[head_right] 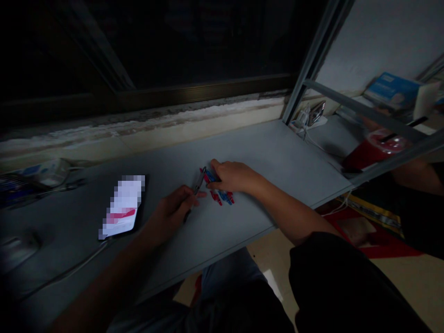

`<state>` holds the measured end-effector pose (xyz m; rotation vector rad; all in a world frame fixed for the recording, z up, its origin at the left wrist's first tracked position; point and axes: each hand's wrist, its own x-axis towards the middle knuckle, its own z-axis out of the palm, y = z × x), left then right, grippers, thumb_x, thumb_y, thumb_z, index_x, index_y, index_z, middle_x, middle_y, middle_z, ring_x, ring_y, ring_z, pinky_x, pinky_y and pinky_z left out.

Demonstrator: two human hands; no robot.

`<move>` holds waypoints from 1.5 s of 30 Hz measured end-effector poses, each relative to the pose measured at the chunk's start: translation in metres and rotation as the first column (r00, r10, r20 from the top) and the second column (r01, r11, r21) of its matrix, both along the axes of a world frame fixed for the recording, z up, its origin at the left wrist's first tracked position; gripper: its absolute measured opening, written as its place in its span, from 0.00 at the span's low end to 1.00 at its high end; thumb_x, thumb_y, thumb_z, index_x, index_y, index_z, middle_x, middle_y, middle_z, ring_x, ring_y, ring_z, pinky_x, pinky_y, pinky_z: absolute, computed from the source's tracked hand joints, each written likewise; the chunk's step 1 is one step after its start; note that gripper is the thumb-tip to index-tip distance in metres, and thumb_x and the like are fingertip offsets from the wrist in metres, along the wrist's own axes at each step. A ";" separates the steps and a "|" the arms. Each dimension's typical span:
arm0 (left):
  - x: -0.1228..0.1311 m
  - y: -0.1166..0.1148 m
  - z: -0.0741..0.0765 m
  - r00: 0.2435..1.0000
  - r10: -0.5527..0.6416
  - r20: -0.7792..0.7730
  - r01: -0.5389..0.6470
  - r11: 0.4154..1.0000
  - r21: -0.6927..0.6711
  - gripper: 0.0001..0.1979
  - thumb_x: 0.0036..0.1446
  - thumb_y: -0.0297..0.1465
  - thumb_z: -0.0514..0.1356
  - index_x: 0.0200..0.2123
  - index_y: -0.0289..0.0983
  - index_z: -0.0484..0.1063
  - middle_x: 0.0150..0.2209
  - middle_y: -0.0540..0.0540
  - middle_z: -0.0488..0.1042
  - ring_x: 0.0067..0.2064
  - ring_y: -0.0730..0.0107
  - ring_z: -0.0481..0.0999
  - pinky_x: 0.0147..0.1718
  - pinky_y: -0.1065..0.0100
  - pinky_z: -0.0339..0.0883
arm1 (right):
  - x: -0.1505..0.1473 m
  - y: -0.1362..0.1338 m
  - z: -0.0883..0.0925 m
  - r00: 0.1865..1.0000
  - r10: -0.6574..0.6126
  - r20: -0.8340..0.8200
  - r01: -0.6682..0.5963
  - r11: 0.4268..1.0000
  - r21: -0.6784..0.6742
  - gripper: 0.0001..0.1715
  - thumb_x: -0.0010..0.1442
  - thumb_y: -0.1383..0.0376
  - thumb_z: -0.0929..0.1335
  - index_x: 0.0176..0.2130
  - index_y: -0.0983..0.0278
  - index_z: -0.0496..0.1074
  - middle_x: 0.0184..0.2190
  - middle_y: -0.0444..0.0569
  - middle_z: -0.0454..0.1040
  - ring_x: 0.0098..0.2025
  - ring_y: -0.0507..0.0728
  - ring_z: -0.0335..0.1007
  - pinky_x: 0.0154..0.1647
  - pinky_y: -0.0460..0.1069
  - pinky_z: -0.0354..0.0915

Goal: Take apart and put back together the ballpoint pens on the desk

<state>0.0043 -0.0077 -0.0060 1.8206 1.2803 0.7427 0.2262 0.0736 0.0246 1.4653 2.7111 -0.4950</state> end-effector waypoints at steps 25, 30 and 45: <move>0.005 -0.007 0.007 0.996 -0.018 0.082 0.006 0.990 0.138 0.12 0.74 0.39 0.49 0.44 0.39 0.68 0.27 0.55 0.65 0.27 0.72 0.66 0.28 0.69 0.59 | -0.016 -0.009 0.004 0.648 -0.122 -0.752 -0.283 0.878 -0.386 0.35 0.69 0.43 0.64 0.21 0.62 0.59 0.16 0.36 0.52 0.19 0.46 0.46 0.23 0.47 0.49; 0.003 -0.004 0.011 0.995 0.007 0.101 -0.006 1.000 -0.012 0.20 0.72 0.43 0.49 0.31 0.39 0.67 0.25 0.54 0.61 0.26 0.71 0.61 0.28 0.67 0.56 | -0.019 -0.009 -0.003 0.544 -0.167 -0.823 -0.328 0.860 -0.391 0.35 0.69 0.45 0.66 0.20 0.62 0.56 0.15 0.35 0.50 0.18 0.46 0.43 0.20 0.47 0.47; -0.013 0.009 0.013 0.975 0.212 0.072 -0.197 0.965 -0.171 0.22 0.66 0.51 0.53 0.28 0.41 0.69 0.23 0.51 0.64 0.27 0.66 0.63 0.26 0.66 0.58 | 0.000 0.016 0.002 0.538 -0.044 -0.842 -0.321 0.913 -0.253 0.19 0.66 0.55 0.71 0.31 0.64 0.65 0.22 0.39 0.66 0.24 0.47 0.60 0.24 0.44 0.58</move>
